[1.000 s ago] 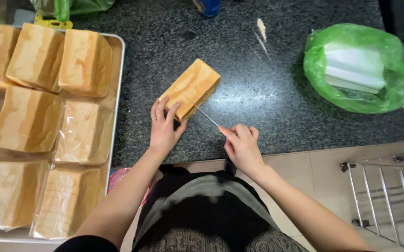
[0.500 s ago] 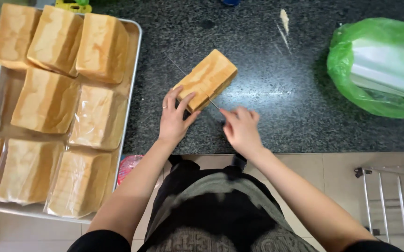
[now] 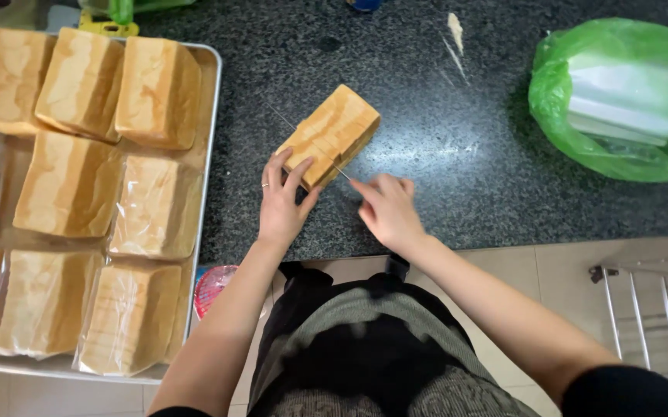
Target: Slicing a loaf of bread into slices using a kitchen knife on a bakery counter.
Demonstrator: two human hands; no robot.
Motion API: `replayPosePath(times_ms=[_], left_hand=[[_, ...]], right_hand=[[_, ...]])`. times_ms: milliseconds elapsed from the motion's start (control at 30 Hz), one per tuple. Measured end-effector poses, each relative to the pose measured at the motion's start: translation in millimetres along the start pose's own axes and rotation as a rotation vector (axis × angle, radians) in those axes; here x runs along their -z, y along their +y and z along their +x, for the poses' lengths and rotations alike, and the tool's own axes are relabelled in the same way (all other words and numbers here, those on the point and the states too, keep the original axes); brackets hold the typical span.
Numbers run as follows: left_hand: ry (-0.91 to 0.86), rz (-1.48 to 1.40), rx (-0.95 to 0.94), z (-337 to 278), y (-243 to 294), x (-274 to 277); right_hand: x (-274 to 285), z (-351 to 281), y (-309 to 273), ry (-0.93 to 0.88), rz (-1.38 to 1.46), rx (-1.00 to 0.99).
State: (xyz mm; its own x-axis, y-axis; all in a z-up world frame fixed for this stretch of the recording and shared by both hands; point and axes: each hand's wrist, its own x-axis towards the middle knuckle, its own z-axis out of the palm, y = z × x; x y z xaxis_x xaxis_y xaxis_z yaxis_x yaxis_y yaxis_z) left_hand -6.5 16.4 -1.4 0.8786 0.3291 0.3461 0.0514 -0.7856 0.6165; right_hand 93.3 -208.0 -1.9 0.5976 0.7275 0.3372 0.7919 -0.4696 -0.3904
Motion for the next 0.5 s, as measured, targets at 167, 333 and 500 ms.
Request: replayPosePath(times_ms=[167, 333, 500], left_hand=[[0.009, 0.02, -0.033, -1.7, -4.1, -2.4], [0.012, 0.005, -0.015, -0.4, 0.0, -0.8], [0.011, -0.024, 0.007, 1.0, 4.1, 1.7]], right_hand=[[-5.7, 21.4, -11.3, 0.013, 0.044, -0.009], [5.4, -19.4, 2.5, -0.02, 0.049, -0.051], [31.0, -56.6, 11.6, -0.032, -0.018, -0.038]])
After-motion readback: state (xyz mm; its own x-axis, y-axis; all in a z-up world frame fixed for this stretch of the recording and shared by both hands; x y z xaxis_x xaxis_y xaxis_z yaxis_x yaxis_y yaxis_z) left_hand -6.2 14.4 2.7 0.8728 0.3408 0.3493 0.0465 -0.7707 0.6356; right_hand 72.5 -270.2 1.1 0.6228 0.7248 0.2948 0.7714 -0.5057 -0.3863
